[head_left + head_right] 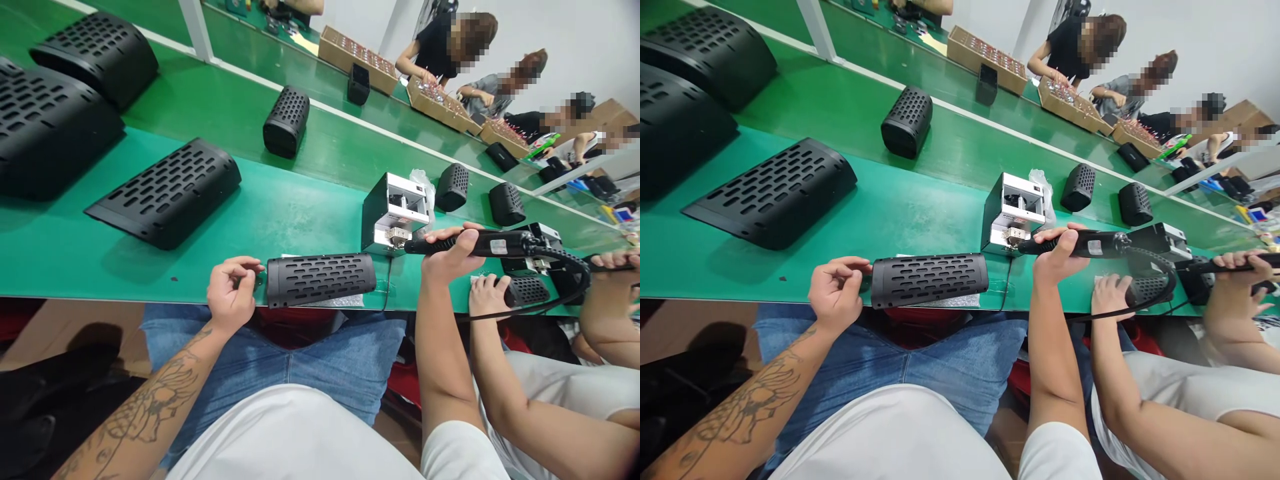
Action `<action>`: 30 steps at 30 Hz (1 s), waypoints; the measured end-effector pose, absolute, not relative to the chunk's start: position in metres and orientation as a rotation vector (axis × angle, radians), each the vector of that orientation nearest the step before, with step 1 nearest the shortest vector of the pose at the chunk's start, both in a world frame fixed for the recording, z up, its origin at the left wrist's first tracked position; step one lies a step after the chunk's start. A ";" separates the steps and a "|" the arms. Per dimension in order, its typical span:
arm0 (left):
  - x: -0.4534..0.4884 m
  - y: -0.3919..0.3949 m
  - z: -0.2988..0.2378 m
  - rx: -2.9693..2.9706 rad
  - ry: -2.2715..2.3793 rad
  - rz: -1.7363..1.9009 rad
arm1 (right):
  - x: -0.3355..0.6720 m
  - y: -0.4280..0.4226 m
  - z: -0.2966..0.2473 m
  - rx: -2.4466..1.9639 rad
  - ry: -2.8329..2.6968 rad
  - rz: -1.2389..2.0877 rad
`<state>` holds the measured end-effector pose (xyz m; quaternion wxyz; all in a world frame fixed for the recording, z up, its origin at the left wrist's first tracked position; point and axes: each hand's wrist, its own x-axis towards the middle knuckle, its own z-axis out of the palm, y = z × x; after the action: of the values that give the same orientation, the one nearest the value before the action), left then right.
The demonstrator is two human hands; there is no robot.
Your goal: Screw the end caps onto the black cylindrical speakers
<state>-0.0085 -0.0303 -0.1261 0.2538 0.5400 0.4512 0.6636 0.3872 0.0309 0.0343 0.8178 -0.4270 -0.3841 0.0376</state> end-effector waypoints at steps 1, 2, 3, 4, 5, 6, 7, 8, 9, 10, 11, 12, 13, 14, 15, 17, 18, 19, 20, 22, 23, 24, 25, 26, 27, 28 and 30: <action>-0.008 -0.030 -0.125 1.458 1.221 1.814 | 0.388 0.031 0.035 -0.907 -0.801 0.097; -0.007 -0.031 -0.124 1.446 1.217 1.826 | 0.388 0.030 0.036 -0.900 -0.783 0.115; -0.007 -0.031 -0.122 1.432 1.213 1.832 | 0.388 0.030 0.037 -0.887 -0.763 0.137; -0.006 -0.032 -0.119 1.412 1.214 1.830 | 0.387 0.029 0.038 -0.874 -0.741 0.162; -0.005 -0.033 -0.117 1.389 1.223 1.822 | 0.386 0.027 0.040 -0.863 -0.712 0.192; -0.004 -0.034 -0.114 1.368 1.241 1.808 | 0.385 0.024 0.041 -0.861 -0.674 0.228; -0.004 -0.035 -0.112 1.355 1.264 1.790 | 0.383 0.021 0.044 -0.867 -0.627 0.269; -0.004 -0.036 -0.111 1.354 1.288 1.773 | 0.381 0.017 0.045 -0.882 -0.571 0.323; -0.005 -0.037 -0.110 1.363 1.311 1.764 | 0.379 0.012 0.047 -0.902 -0.510 0.388; -0.007 -0.036 -0.109 1.380 1.332 1.762 | 0.378 0.007 0.048 -0.921 -0.453 0.462; -0.012 -0.035 -0.108 1.399 1.350 1.766 | 0.379 0.002 0.047 -0.936 -0.406 0.534; -0.019 -0.032 -0.108 1.414 1.373 1.782 | 0.381 -0.003 0.045 -0.948 -0.372 0.599; -0.028 -0.028 -0.107 1.427 1.404 1.819 | 0.385 -0.008 0.041 -0.960 -0.357 0.658; -0.039 -0.024 -0.106 1.435 1.441 1.873 | 0.390 -0.011 0.035 -0.971 -0.358 0.703; -0.053 -0.019 -0.105 1.446 1.493 1.943 | 0.396 -0.014 0.027 -0.984 -0.375 0.735; -0.084 -0.007 -0.102 1.516 1.649 2.071 | 0.412 -0.018 0.007 -1.041 -0.402 0.801; -0.100 -0.001 -0.100 1.585 1.752 2.091 | 0.419 -0.019 -0.003 -1.084 -0.412 0.839; -0.115 0.004 -0.098 1.671 1.859 2.062 | 0.426 -0.020 -0.014 -1.125 -0.426 0.876; -0.129 0.008 -0.096 1.763 1.960 1.984 | 0.431 -0.020 -0.023 -1.149 -0.455 0.917; -0.151 0.015 -0.093 1.882 2.084 1.736 | 0.438 -0.020 -0.039 -1.136 -0.553 0.989; -0.160 0.019 -0.091 1.884 2.098 1.607 | 0.438 -0.019 -0.044 -1.083 -0.636 1.021; -0.167 0.022 -0.090 1.854 2.087 1.500 | 0.438 -0.019 -0.047 -1.008 -0.732 1.055; -0.174 0.026 -0.089 1.802 2.067 1.426 | 0.436 -0.018 -0.049 -0.927 -0.832 1.088; -0.179 0.030 -0.089 1.739 2.050 1.392 | 0.434 -0.016 -0.050 -0.854 -0.922 1.107; -0.183 0.034 -0.088 1.675 2.045 1.393 | 0.432 -0.015 -0.051 -0.786 -1.012 1.119; -0.185 0.037 -0.088 1.618 2.057 1.422 | 0.430 -0.013 -0.051 -0.750 -1.071 1.110; -0.184 0.042 -0.086 1.555 2.117 1.517 | 0.428 -0.009 -0.054 -0.735 -1.146 1.067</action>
<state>-0.1839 0.0421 -0.0857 0.0544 0.5118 0.6969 0.4995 0.4280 -0.0086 -0.0541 0.6488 -0.3235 -0.5042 0.4693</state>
